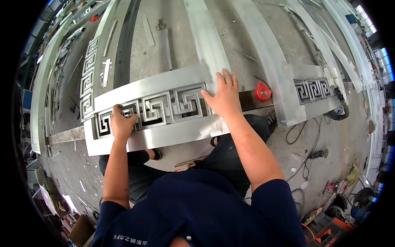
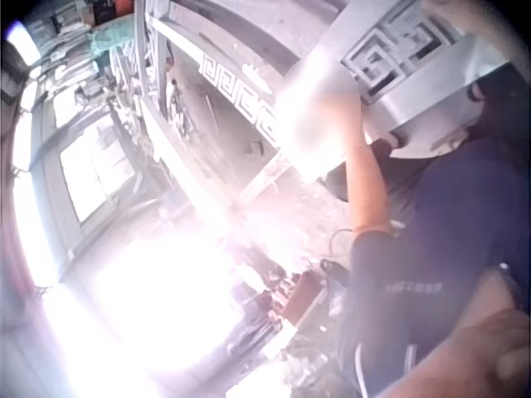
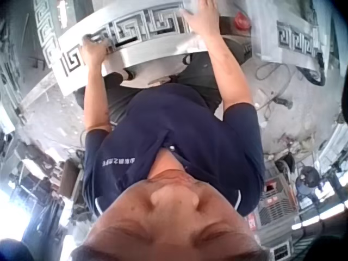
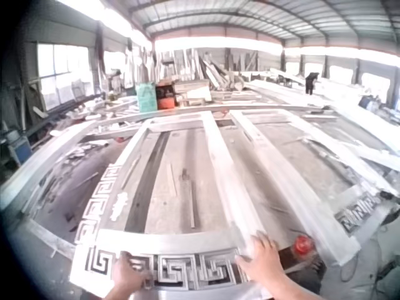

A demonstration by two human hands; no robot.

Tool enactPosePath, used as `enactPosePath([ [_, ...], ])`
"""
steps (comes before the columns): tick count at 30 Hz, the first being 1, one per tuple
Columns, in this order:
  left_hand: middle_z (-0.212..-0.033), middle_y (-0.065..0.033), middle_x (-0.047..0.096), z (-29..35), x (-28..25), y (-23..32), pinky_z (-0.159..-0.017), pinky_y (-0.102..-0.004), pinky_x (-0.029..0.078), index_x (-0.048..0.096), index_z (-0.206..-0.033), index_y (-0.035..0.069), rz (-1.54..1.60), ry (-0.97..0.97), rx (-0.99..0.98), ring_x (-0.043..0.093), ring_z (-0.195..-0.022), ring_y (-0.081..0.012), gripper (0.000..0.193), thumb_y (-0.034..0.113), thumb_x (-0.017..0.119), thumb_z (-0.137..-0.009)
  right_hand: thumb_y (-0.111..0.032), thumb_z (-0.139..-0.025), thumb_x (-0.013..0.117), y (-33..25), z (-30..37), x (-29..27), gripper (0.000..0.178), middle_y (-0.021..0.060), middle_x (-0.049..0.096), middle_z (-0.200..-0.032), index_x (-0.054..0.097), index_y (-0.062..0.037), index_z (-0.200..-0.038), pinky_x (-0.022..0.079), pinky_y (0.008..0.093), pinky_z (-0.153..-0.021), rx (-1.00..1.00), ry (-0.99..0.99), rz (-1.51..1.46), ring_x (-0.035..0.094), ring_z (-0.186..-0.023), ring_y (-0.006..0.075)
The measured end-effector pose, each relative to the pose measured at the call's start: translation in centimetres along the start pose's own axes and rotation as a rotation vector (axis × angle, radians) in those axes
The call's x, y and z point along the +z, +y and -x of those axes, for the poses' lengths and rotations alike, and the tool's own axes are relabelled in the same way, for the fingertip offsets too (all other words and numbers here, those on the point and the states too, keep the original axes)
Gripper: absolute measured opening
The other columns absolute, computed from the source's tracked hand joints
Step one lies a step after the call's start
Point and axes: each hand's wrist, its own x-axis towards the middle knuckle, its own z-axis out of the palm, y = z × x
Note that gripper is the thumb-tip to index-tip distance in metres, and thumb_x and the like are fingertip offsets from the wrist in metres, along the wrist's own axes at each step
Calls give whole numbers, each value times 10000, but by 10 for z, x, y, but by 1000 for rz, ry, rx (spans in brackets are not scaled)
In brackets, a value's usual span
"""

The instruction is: The person assembles a metal frame by placing decorative Greek key inserts into slots, grinding edges with an angle grinder, and welding the components together. The person uses a hammer to adjust alignment and a welding torch to secure the pieces.

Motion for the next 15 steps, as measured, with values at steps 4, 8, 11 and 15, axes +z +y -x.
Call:
enactPosePath([
  [4,-955,-189,685,37,11,46,-845,-467,533,581,-1177,15,5,28,98,630,-978,-376,594,275,834,-706,-368,-853,800,46,5,-36,706,223,502,-1515,552,28,-1381,348,492,-1198,-72,67,21,392,-1458,424],
  [8,-862,-164,733,28,-49,61,-845,-465,553,614,-1078,0,-282,139,232,649,-983,-378,533,312,824,-700,-338,-845,806,25,3,-6,665,229,542,-1469,576,34,-1345,365,495,-1180,-80,121,-97,440,-1412,425],
  [11,-865,-167,740,28,-64,75,-846,-442,559,617,-1054,-6,-321,101,252,659,-984,-361,538,360,811,-711,-317,-839,806,27,3,-8,638,227,569,-1431,583,29,-1327,377,489,-1170,-86,147,-111,472,-1382,422],
  [15,-839,-168,732,24,-68,62,-816,-422,564,611,-1004,3,-369,82,267,664,-962,-357,512,346,833,-695,-309,-846,801,18,8,-2,628,222,570,-1428,581,29,-1327,379,487,-1169,-78,116,-130,473,-1384,407],
])
